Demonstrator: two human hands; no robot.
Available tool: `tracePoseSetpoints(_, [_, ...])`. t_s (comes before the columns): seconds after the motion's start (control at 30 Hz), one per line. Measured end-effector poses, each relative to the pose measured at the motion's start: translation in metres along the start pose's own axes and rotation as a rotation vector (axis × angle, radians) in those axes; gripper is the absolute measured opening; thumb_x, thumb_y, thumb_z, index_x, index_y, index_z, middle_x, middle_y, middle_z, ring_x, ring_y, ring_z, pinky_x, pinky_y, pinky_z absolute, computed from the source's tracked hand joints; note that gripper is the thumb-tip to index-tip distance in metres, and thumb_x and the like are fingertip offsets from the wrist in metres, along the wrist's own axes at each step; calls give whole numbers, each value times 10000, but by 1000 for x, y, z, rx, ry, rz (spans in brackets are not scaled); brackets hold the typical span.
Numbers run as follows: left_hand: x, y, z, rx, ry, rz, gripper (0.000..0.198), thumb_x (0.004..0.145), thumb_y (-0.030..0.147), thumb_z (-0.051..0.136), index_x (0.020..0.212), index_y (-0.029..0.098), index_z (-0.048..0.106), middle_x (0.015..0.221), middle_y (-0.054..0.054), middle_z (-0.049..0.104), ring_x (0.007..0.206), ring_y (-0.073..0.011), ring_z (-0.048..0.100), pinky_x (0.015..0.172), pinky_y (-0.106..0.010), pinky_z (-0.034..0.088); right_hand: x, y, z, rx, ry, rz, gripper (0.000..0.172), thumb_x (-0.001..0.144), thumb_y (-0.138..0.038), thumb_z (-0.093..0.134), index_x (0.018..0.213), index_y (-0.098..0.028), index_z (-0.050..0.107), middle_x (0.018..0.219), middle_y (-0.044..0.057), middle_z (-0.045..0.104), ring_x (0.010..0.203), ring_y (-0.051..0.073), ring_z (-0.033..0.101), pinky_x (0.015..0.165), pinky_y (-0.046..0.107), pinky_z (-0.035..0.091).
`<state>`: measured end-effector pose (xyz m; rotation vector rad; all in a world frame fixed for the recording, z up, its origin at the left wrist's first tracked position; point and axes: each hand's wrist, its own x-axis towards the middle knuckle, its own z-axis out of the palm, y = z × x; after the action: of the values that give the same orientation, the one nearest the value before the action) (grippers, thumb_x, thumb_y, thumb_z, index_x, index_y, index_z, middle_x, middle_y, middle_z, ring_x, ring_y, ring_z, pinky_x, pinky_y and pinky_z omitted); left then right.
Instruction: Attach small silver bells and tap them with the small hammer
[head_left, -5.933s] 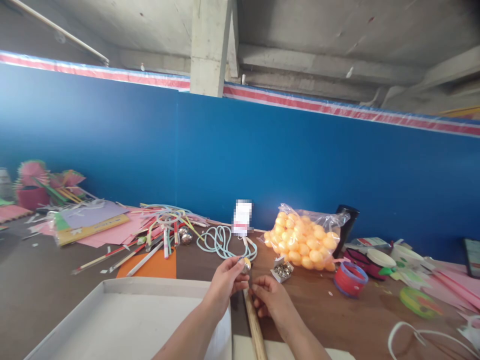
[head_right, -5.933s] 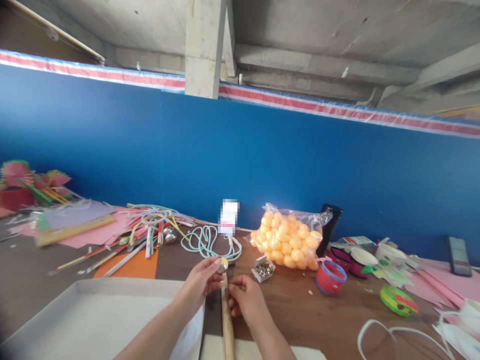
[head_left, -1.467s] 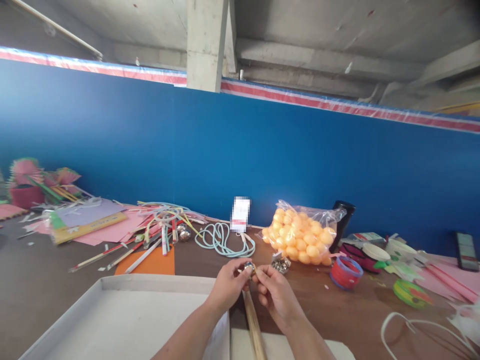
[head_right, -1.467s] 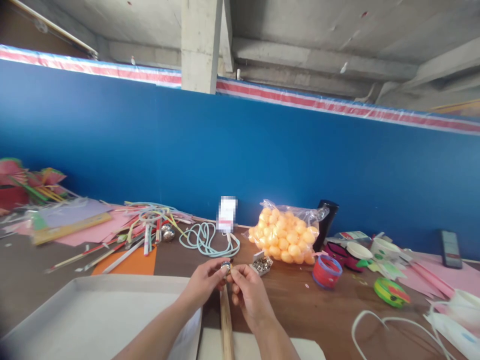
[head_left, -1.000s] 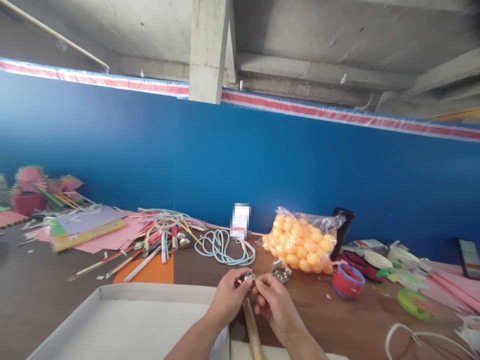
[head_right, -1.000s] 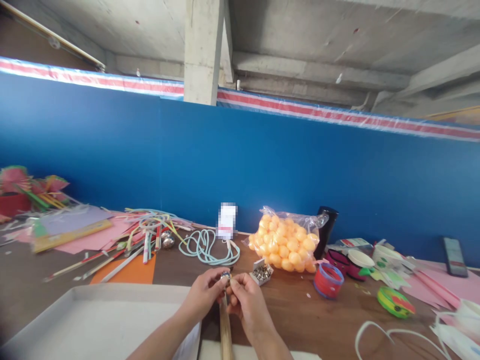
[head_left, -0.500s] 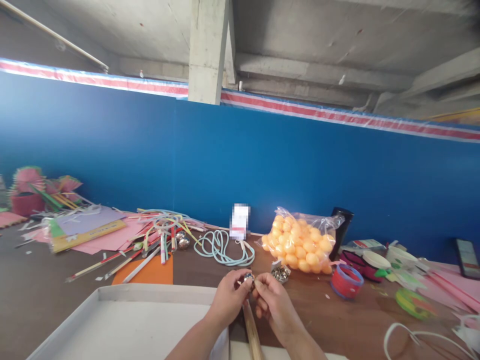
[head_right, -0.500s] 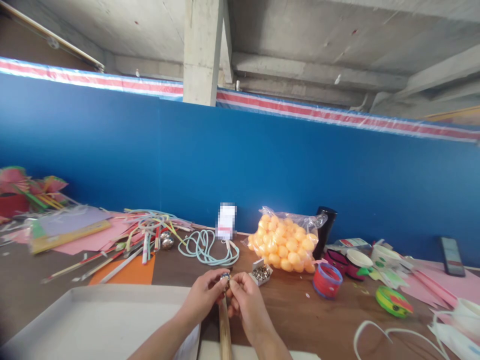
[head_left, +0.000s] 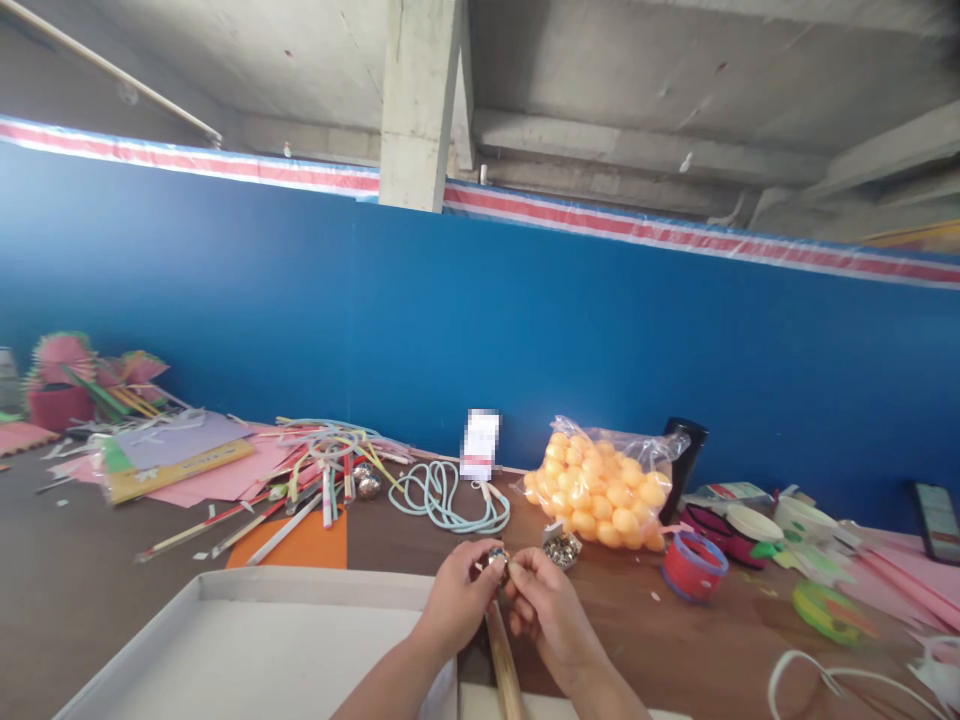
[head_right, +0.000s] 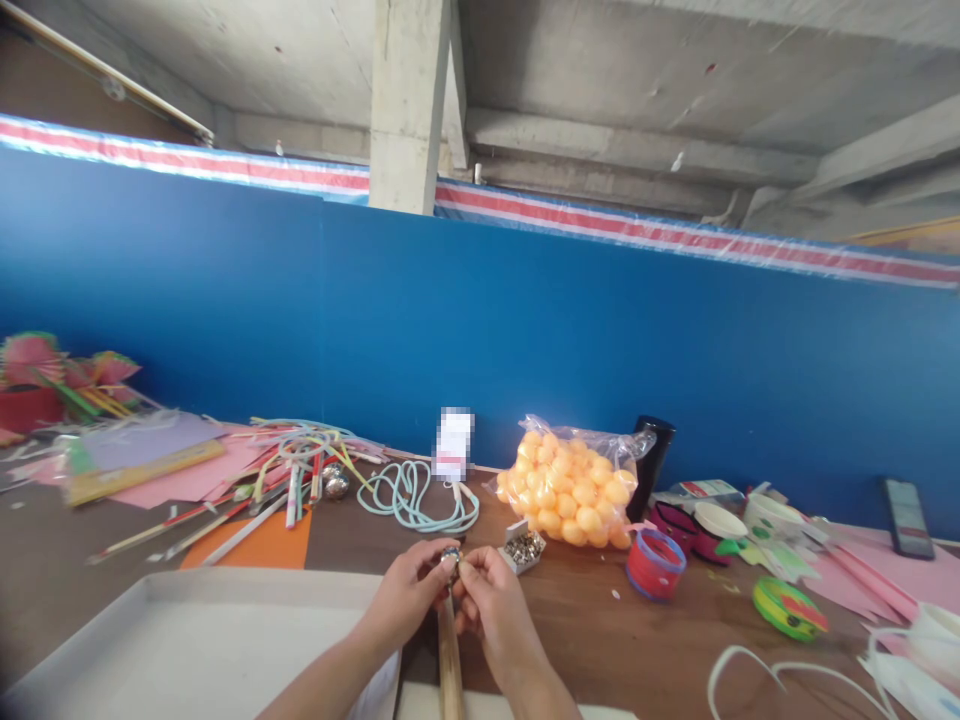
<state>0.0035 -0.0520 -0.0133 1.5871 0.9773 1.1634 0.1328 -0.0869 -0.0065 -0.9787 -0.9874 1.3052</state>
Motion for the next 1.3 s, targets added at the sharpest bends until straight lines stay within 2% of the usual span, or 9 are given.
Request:
tracePoseSetpoints(0.33, [-3, 3, 0, 48, 17, 37, 351, 737, 377, 527, 1010, 192, 645, 912, -79, 637, 797, -189, 578, 726, -301, 441, 0, 0, -1, 2, -6, 18, 242, 743, -352, 624, 760, -174, 460, 535, -73, 487, 386, 26, 313, 371, 174, 380])
tracePoseSetpoints(0.57, [-1, 11, 2, -114, -6, -45, 384, 723, 394, 551, 1010, 152, 635, 851, -82, 648, 538, -134, 557, 527, -260, 455, 1, -1, 2, -34, 22, -33, 243, 757, -376, 600, 767, -176, 461, 562, -64, 500, 387, 29, 327, 380, 180, 384])
tracePoseSetpoints(0.63, [1, 12, 2, -163, 8, -76, 386, 717, 396, 561, 1002, 144, 630, 843, -80, 645, 536, -131, 556, 499, -251, 461, 4, 0, 0, -87, 59, -41, 256, 759, -409, 580, 771, -180, 464, 587, -57, 507, 388, 35, 338, 368, 183, 373])
tracePoseSetpoints(0.73, [7, 10, -3, -222, 109, -116, 387, 692, 388, 595, 990, 143, 629, 822, -73, 644, 598, -142, 575, 505, -240, 483, 6, 2, -8, -272, 126, -32, 285, 769, -473, 523, 766, -193, 468, 599, -51, 511, 365, 47, 335, 338, 189, 323])
tracePoseSetpoints(0.8, [13, 5, -10, -261, 212, -152, 410, 671, 384, 622, 996, 135, 623, 783, -69, 643, 596, -140, 577, 509, -239, 494, 3, 3, -15, -518, 139, -44, 287, 767, -483, 511, 754, -197, 486, 580, -41, 528, 373, 70, 387, 361, 203, 314])
tracePoseSetpoints(0.9, [24, -5, -19, -325, 338, -188, 448, 659, 407, 637, 1004, 121, 615, 785, -74, 640, 574, -128, 575, 508, -243, 506, -6, 6, -20, -911, 94, -85, 246, 744, -454, 551, 745, -208, 534, 575, -25, 580, 509, 125, 526, 474, 222, 339])
tracePoseSetpoints(1.0, [30, -13, -23, -382, 370, -203, 464, 667, 424, 633, 1018, 122, 602, 812, -73, 632, 578, -114, 572, 512, -239, 513, -14, 6, -16, -1168, 67, -39, 224, 658, -416, 637, 762, -236, 554, 627, -33, 629, 574, 145, 562, 493, 224, 302])
tracePoseSetpoints(1.2, [28, -13, -21, -405, 367, -195, 476, 648, 436, 652, 997, 114, 615, 790, -77, 638, 569, -117, 574, 495, -243, 522, -15, 12, -3, -1283, 128, 7, 143, 631, -325, 615, 735, -246, 556, 633, -25, 645, 588, 163, 573, 502, 235, 273])
tracePoseSetpoints(1.3, [27, -11, -21, -426, 378, -183, 477, 635, 435, 665, 985, 113, 623, 780, -79, 639, 566, -123, 581, 480, -246, 522, -12, 15, -1, -1218, 159, 0, 79, 629, -266, 574, 696, -226, 558, 616, -3, 633, 587, 170, 567, 506, 243, 287])
